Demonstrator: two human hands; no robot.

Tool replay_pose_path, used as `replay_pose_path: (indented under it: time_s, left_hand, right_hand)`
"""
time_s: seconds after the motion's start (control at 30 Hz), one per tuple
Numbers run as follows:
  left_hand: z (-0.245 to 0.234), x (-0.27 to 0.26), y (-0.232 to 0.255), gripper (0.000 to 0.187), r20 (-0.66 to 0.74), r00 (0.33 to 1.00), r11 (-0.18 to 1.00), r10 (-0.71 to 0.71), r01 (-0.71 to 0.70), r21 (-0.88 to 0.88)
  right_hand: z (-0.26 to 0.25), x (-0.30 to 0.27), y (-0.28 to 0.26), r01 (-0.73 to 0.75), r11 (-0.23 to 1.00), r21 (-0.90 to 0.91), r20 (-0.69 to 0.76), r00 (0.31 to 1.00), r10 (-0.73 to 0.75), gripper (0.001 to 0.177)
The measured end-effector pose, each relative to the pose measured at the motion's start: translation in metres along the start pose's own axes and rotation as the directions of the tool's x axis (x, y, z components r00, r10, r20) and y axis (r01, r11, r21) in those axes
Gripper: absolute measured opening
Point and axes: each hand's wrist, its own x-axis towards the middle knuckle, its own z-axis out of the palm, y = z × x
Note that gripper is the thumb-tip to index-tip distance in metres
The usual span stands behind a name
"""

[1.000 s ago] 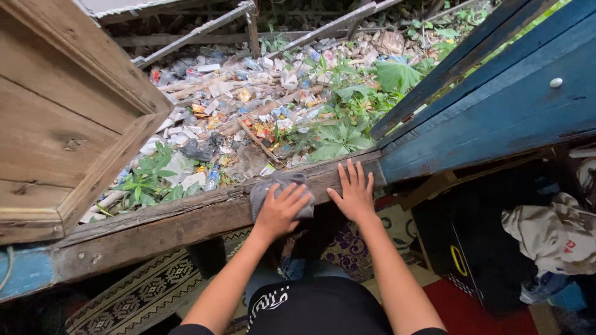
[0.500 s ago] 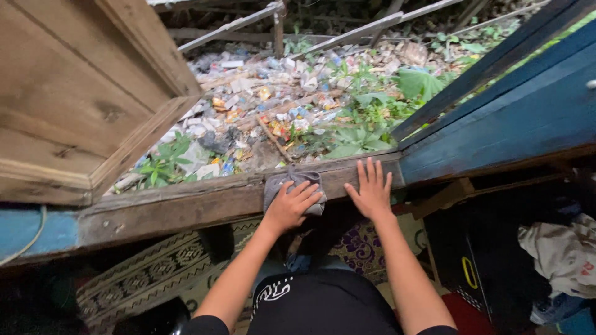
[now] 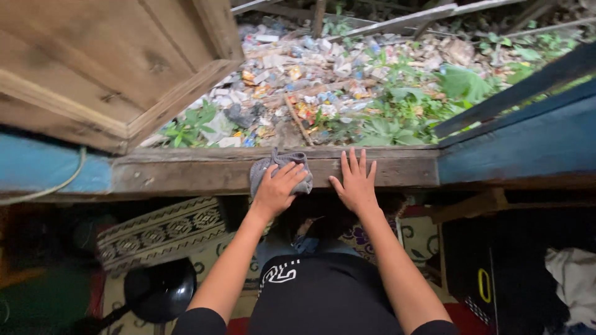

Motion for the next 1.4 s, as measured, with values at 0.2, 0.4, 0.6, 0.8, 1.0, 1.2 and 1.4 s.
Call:
replay_pose_path:
  time_s: [0.2,0.4,0.6,0.8,1.0,1.2,1.4]
  left_hand:
    - [-0.025,-0.035,-0.03,0.076,0.026,0.977,0.976,-0.211,0.212,-0.046]
    - [-0.047,-0.062,-0.059,0.058,-0.098,0.895,0.899,-0.435,0.426,-0.098]
    - [-0.029,-0.057,-0.046,0.056,-0.155,0.808,0.822,-0.569,0.56,-0.102]
    - [-0.058,-0.073,-0.051,0.069,-0.011,0.914,0.914,-0.405,0.404,-0.034]
    - [-0.073,-0.112,-0.093,0.079,0.045,0.93,0.929,-0.365,0.361,0.076]
    - [-0.102,-0.143,-0.137,0.066,-0.01,0.857,0.856,-0.515,0.514,0.055]
    - [-0.087,-0.14,-0.137,0.058,-0.062,0.703,0.706,-0.708,0.702,-0.093]
  right_hand:
    - [0.007,0.008,-0.04,0.114,0.993,-0.021,-0.035,0.993,-0.115,0.079]
    - [0.015,0.014,-0.065,0.191,0.981,-0.017,-0.046,0.98,-0.191,0.077]
    - [0.017,0.016,-0.085,0.213,0.976,-0.046,-0.032,0.976,-0.215,0.077]
    - [0.019,0.025,-0.111,0.248,0.968,-0.041,-0.021,0.968,-0.249,0.076]
    - [0.012,0.033,-0.147,0.273,0.961,-0.048,0.019,0.962,-0.273,0.073]
    - [0.018,0.041,-0.182,0.269,0.963,-0.026,0.071,0.961,-0.267,0.072]
    - [0.018,0.05,-0.212,0.248,0.969,0.003,0.082,0.965,-0.248,0.072]
